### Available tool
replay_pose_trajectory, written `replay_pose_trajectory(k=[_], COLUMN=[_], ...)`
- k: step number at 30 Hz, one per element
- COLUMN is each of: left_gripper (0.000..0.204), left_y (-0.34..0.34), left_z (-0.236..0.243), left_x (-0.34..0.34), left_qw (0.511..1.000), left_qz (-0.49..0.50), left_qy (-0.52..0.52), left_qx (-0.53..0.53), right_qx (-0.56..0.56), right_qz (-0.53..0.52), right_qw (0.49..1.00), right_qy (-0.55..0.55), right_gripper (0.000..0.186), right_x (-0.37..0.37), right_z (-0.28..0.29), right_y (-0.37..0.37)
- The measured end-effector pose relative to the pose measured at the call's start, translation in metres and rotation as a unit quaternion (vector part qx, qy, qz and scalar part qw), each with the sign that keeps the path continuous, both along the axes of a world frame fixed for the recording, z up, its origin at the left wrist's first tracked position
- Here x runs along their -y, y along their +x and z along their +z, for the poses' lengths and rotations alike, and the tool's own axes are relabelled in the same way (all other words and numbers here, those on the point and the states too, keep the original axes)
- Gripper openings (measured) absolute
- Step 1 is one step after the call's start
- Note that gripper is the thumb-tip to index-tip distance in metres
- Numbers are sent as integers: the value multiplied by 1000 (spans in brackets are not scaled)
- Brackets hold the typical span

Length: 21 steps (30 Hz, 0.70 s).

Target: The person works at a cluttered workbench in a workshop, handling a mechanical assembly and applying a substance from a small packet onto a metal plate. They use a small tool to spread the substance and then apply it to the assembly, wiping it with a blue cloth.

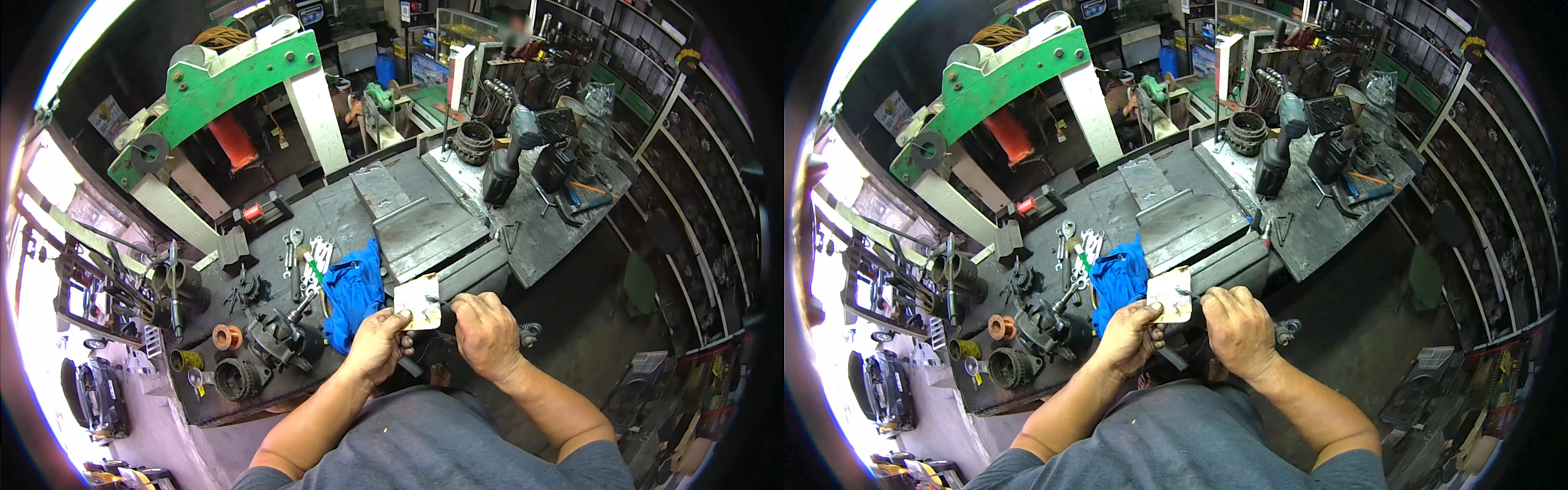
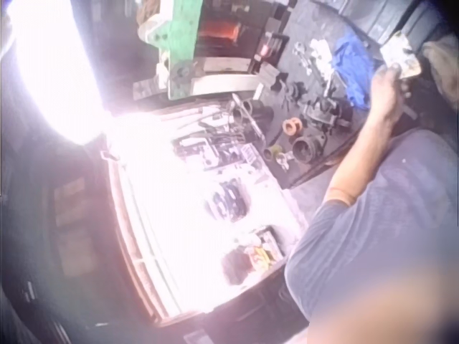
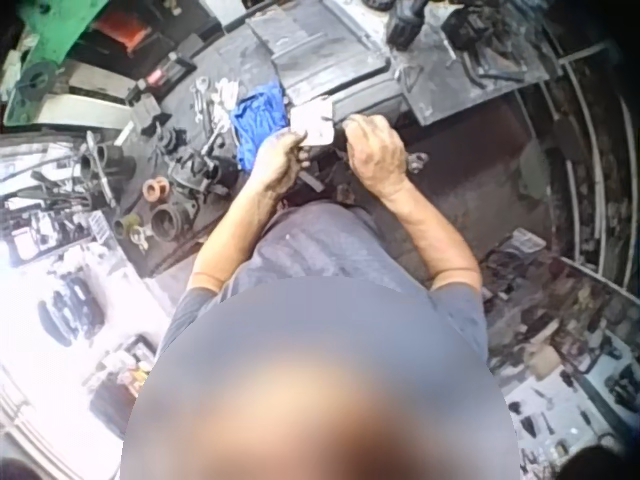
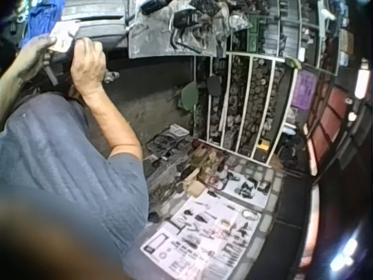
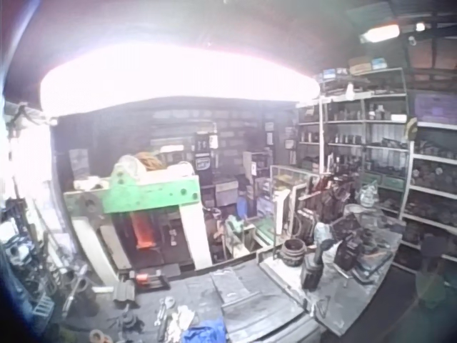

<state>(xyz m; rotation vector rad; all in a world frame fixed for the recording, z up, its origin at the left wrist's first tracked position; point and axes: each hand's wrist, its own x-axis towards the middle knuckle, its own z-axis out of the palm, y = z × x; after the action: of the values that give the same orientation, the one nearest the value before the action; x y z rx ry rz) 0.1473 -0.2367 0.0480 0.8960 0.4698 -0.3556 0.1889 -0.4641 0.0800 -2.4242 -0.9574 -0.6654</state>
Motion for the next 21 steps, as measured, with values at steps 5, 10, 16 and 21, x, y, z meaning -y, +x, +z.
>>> replay_pose_trajectory(k=[5,10,16,21], left_gripper=[8,6,6,7], left_y=[4,3,1,1], left_z=[6,7,4,6], left_x=[-4,-2,1,3], left_qw=[999,995,993,993], left_qz=[-10,17,40,51], left_qy=[-47,-91,-103,-101], left_qx=[-11,-34,-37,-45], right_qx=[53,75,85,77], right_qz=[18,42,45,34], right_qw=[998,992,989,989], right_qy=[-34,-90,-114,-121], right_gripper=[15,16,16,15], right_x=[4,14,28,37], right_z=[5,11,14,12], right_y=[7,6,8,4])
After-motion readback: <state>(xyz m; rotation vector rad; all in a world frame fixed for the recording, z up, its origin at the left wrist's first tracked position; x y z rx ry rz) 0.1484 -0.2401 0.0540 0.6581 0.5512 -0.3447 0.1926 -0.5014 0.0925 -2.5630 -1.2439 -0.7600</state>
